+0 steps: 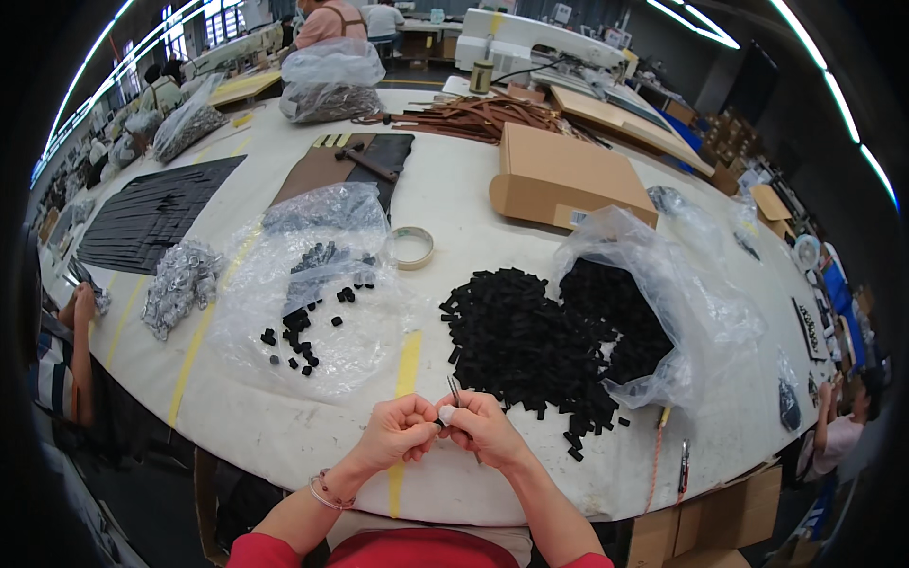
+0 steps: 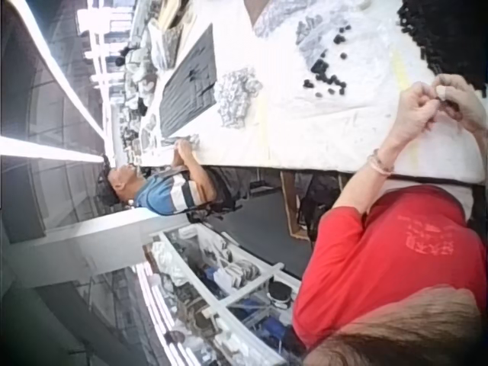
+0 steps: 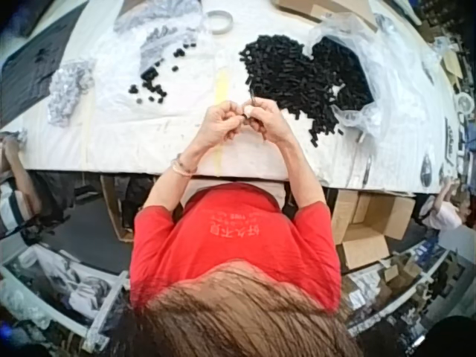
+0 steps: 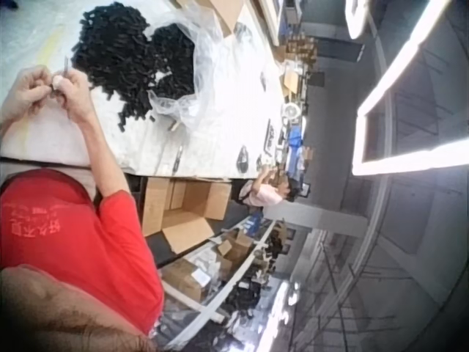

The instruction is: The person assembles small black plastic components onto thin wires or straps at a workshop table, using tweezers to manipulate the components.

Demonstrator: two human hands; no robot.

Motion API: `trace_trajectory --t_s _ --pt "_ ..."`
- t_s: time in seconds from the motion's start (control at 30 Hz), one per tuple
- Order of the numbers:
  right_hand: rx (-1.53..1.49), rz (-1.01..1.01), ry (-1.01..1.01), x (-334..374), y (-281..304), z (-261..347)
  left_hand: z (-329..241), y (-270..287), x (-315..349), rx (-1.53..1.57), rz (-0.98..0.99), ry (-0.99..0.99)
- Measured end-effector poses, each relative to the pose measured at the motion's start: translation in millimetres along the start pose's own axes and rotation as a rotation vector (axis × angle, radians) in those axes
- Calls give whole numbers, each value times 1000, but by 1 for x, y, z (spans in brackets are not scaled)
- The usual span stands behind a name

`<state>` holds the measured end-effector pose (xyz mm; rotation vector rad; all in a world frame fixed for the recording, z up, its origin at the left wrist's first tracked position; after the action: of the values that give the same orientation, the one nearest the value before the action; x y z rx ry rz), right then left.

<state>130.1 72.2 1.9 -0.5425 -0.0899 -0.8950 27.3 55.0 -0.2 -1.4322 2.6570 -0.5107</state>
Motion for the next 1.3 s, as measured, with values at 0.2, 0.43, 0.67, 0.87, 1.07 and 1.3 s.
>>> trace_trajectory --t_s 0.2,0.43,0.67,0.87,1.07,1.3 --pt "-68 163 101 -1 -1 -3 3 -3 -1 90 92 76" --pt "101 101 57 2 1 3 1 0 -1 -84 -71 -27" --pt "213 96 16 1 2 5 -3 8 1 -352 -166 -93" --pt "457 -75 162 1 6 9 -14 0 0 -533 -211 -154" --pt "647 -341 328 1 2 13 -24 -10 5 -918 -322 -595" --pt "670 -89 44 10 -7 21 5 18 -2 84 -271 -85"
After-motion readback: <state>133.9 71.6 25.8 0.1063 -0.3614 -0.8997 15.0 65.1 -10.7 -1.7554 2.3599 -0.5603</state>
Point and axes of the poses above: each hand's wrist, its own x-axis away from the middle knuckle, its own y-axis out of the back of the hand, z = x × y, the point moved 7 cm from there along -x, towards the middle knuckle, and after that the axes turned 12 degrees about z, right-handed, at the moved point
